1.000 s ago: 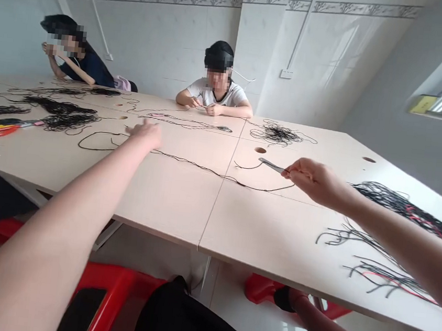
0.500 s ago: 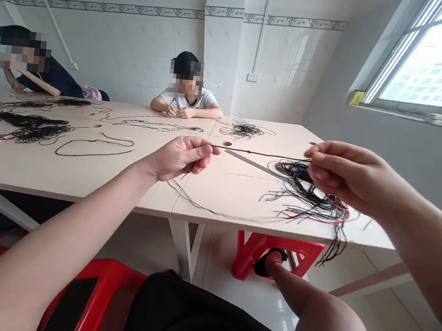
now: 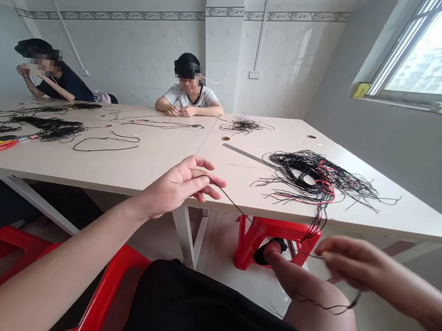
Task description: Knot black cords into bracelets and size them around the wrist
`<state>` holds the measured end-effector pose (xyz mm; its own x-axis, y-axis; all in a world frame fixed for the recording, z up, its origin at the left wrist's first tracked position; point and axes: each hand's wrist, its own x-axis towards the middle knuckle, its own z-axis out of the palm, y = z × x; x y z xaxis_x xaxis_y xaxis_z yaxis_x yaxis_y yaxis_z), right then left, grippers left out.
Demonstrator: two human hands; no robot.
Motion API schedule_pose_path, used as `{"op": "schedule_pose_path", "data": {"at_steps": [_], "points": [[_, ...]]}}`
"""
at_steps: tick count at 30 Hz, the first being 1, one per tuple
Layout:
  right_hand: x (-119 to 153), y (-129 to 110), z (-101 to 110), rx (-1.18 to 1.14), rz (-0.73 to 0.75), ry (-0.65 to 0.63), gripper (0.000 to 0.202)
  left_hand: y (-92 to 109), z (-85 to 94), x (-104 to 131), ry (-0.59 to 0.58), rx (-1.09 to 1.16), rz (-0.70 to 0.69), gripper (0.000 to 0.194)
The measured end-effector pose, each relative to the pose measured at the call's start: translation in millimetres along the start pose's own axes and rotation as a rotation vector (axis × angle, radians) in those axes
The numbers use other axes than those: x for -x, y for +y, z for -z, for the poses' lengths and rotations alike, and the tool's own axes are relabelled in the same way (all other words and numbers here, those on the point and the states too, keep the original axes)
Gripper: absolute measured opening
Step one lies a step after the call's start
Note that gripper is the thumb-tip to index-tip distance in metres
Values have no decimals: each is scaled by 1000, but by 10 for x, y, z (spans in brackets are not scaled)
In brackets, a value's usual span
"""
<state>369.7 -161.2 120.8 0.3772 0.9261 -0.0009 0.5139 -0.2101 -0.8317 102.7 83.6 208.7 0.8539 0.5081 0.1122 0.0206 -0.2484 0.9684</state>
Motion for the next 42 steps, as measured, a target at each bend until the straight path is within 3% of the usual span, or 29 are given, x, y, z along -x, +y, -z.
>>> {"op": "schedule_pose_path", "data": {"at_steps": [1, 4, 8, 12, 17, 20, 25, 29, 36, 39, 42], "points": [[-13, -66, -137, 28, -4, -105, 25, -2, -69, 27, -4, -16, -19, 16], [-103, -377, -491, 3, 87, 38, 23, -19, -263, 94, -30, -100, -53, 16], [-229, -849, -806, -224, 347, 81, 21, -39, -469, 189, -93, -135, -50, 22], [-307, -1106, -983, -573, 431, -74, 17, -21, -564, 297, -125, -56, 9, 35], [-416, -1044, -1083, -802, 297, -82, 19, -33, -554, 392, -112, -52, 152, 42], [-476, -959, -1126, -991, 168, -126, 21, -95, -521, 402, -92, -72, 224, 30], [-517, -916, -1169, -1143, 134, -197, 17, -160, -469, 381, 91, -215, 126, 20], [-507, -913, -1202, -1109, 160, -183, 16, -162, -455, 398, 178, -347, 98, 18], [-497, -892, -1284, -1010, 164, -138, 22, -177, -491, 401, 186, -472, 93, 17], [-498, -868, -1312, -891, 238, -51, 19, -180, -513, 375, 184, -467, 100, 17], [-494, -842, -1335, -625, 349, 86, 16, -194, -535, 353, 178, -434, 100, 18]]}}
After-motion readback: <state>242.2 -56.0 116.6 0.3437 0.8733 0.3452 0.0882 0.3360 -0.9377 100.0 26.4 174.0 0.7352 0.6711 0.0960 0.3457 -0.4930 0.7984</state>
